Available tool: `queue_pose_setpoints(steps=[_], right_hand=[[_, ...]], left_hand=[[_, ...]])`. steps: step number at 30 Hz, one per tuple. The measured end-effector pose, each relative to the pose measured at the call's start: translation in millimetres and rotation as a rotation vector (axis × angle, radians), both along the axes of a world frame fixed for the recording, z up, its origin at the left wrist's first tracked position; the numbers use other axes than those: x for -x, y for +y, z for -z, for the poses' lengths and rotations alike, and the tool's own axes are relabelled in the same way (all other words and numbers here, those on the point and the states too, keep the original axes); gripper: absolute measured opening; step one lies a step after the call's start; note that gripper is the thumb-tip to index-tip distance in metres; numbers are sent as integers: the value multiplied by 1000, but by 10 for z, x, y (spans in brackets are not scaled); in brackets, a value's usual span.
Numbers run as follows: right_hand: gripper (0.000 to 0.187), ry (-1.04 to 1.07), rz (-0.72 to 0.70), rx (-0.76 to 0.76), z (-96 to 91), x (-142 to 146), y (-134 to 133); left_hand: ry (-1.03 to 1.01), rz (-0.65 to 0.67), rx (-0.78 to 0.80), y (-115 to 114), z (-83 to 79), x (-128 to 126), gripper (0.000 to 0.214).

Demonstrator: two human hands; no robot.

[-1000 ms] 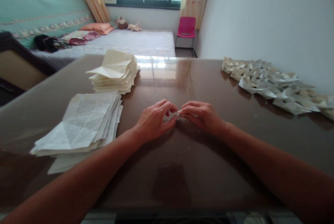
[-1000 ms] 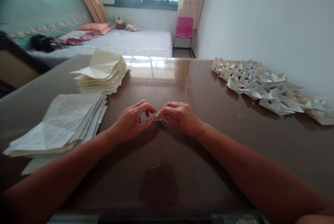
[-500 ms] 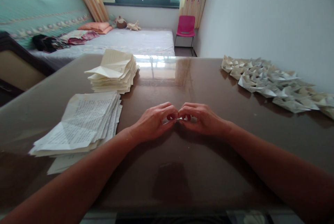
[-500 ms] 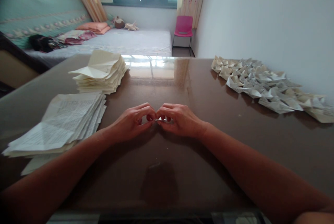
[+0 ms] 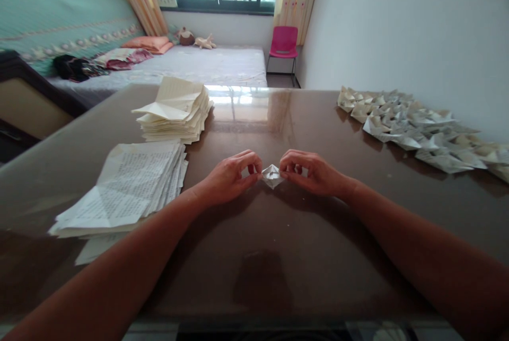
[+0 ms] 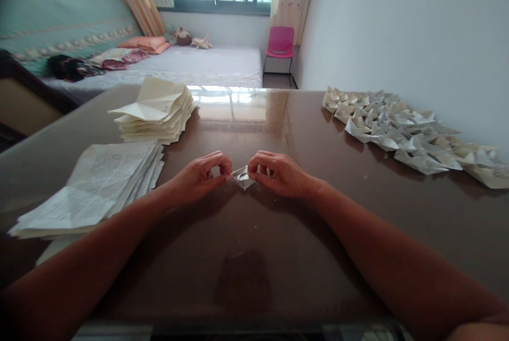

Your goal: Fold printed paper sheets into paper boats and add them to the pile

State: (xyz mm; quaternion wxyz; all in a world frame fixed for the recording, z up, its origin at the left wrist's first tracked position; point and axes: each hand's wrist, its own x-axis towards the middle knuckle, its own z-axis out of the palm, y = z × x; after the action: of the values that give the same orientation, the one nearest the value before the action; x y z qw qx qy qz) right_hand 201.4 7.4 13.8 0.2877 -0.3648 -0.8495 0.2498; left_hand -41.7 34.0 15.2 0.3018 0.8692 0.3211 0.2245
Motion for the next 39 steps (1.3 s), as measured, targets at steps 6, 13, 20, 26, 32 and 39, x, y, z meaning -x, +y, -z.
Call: queue_pose_setpoints(steps=[6, 13, 20, 26, 32, 39], right_hand=[[17, 261, 193, 171, 185, -76, 150], [19, 313, 311, 303, 349, -202, 309], [40, -23, 139, -147, 191, -107, 163], [62, -219, 92, -318, 94, 1, 45], [16, -158, 81, -160, 216, -50, 133], [33, 161, 133, 426, 283, -150, 227]], left_hand=[[-163, -137, 162, 147, 184, 12, 12], [-299, -219, 366, 241, 331, 25, 22], [-191, -228, 228, 136, 301, -31, 14], [-111, -230, 102, 72, 251, -56, 8], [-86, -200, 62, 47, 234, -67, 7], [-141, -136, 42, 70, 250, -21, 8]])
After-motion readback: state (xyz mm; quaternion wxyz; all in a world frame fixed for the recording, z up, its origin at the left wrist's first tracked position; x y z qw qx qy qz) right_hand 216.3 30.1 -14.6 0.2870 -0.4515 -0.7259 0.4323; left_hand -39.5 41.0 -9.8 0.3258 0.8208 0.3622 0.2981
